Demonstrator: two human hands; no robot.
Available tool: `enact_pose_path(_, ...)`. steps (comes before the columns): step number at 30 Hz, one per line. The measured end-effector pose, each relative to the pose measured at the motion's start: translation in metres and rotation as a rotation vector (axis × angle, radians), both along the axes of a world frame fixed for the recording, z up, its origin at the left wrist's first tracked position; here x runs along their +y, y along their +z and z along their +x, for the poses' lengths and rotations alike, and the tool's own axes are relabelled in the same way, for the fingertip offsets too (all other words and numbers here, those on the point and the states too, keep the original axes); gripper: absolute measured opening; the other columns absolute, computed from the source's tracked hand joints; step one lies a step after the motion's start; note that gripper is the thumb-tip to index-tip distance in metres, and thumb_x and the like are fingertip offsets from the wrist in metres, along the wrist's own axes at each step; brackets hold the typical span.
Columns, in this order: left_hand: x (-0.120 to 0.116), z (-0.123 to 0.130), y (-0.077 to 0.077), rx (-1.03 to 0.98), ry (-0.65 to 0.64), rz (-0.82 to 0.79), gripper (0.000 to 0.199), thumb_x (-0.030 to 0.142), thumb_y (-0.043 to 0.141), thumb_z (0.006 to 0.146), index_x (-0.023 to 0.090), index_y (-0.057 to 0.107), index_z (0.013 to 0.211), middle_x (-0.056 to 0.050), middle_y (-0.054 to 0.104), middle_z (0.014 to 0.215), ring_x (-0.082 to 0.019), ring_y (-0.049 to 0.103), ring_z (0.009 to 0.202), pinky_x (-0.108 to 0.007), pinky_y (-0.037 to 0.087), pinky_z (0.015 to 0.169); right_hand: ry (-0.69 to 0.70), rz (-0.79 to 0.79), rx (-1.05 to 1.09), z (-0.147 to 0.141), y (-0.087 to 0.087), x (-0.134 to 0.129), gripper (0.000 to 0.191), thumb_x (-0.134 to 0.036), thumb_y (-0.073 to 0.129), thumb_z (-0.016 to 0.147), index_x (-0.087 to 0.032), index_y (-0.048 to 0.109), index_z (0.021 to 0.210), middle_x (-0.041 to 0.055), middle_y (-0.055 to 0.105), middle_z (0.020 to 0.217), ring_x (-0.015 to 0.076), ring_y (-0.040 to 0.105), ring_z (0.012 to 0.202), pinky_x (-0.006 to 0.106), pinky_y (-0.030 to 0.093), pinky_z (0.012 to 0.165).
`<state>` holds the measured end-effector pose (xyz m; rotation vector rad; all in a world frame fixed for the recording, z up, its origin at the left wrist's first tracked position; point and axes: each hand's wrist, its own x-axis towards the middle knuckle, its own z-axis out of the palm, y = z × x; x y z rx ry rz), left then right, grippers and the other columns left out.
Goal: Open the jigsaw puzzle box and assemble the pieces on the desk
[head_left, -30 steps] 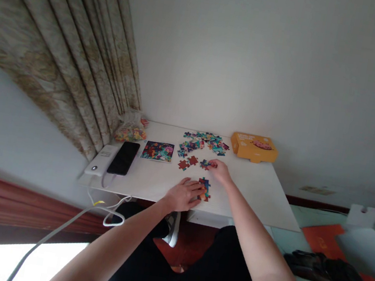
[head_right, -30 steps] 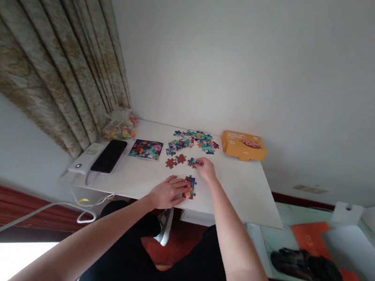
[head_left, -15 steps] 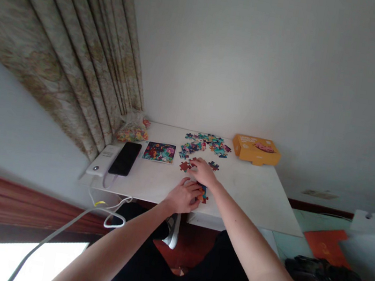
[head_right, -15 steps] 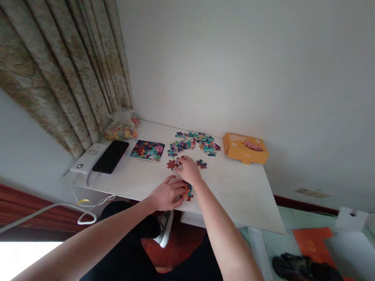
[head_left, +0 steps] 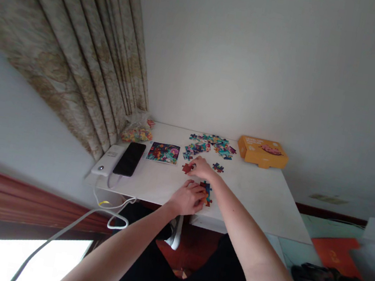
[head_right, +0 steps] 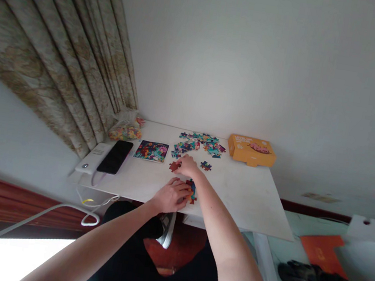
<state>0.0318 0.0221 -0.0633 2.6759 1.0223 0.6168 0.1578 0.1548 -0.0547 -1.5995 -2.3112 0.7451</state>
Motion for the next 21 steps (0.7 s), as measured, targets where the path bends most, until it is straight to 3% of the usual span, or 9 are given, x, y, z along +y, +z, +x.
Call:
enact_pose_path(3,0.0,0.0,0.001,0.001,-0.003,-0.006,0.027,0.026,0.057,0.094,0.023,0.075,0.115,-0.008,0.074,0.121,-0.027,0.062,0.119,-0.045,0.037,0.111,0.043,0.052,0.037,-0.002,-0.005,0.001,0.029,-0.027,0.094,0.061,-0.024,0.076,0.083,0.0078,0.069,0.105,0.028,0.063,0.102,0.036,0.051,0.089)
enact_pose_path(6,0.0,-0.001,0.0,0.0,-0.001,-0.007,0.027,0.027,0.057,0.094,0.023,0.075,0.115,-0.008,0.074,0.12,-0.027,0.062,0.117,-0.045,0.038,0.11,0.086,0.064,0.076,-0.002,-0.008,-0.002,0.028,-0.02,0.09,0.065,-0.024,0.074,0.089,0.0049,0.072,0.098,0.0243,0.064,0.098,0.034,0.05,0.089)
enact_pose_path(11,0.001,-0.001,-0.001,-0.004,-0.004,-0.015,0.026,0.028,0.058,0.093,0.023,0.074,0.113,-0.008,0.074,0.121,-0.026,0.063,0.115,-0.045,0.039,0.108,0.023,0.012,0.148,-0.003,-0.01,-0.009,0.062,-0.009,0.085,0.064,-0.021,0.067,0.122,0.0047,0.073,0.101,0.0203,0.066,0.091,0.03,0.049,0.082)
enact_pose_path(13,0.001,-0.001,-0.001,-0.024,0.003,-0.009,0.025,0.027,0.059,0.093,0.022,0.074,0.112,-0.008,0.073,0.121,-0.026,0.063,0.114,-0.045,0.039,0.108,-0.016,0.01,0.159,-0.004,-0.01,-0.01,0.066,-0.008,0.086,0.062,-0.021,0.067,0.124,0.0048,0.073,0.1,0.0206,0.067,0.091,0.03,0.05,0.083)
enact_pose_path(15,0.001,-0.001,-0.002,-0.046,0.024,-0.003,0.023,0.027,0.061,0.092,0.021,0.074,0.11,-0.008,0.073,0.12,-0.026,0.064,0.113,-0.044,0.04,0.108,-0.043,0.01,0.201,-0.004,-0.011,-0.011,0.052,-0.008,0.084,0.064,-0.021,0.072,0.112,0.0048,0.074,0.098,0.021,0.069,0.092,0.031,0.051,0.084)
enact_pose_path(18,0.003,-0.002,-0.004,-0.065,0.103,-0.003,0.016,0.025,0.06,0.092,0.02,0.072,0.101,-0.009,0.073,0.11,-0.026,0.064,0.105,-0.043,0.044,0.102,-0.064,-0.033,0.36,0.0,-0.013,-0.014,0.013,-0.014,0.075,0.076,-0.021,0.073,0.086,0.0037,0.076,0.091,0.02,0.072,0.088,0.031,0.053,0.084)
enact_pose_path(21,0.008,-0.005,-0.009,-0.137,0.278,-0.015,0.01,0.021,0.057,0.091,0.02,0.066,0.091,-0.009,0.069,0.095,-0.026,0.063,0.097,-0.043,0.048,0.093,-0.141,-0.051,0.547,0.01,-0.014,-0.023,0.002,-0.021,0.067,0.083,-0.022,0.069,0.085,0.0028,0.078,0.091,0.0197,0.073,0.089,0.033,0.056,0.085)
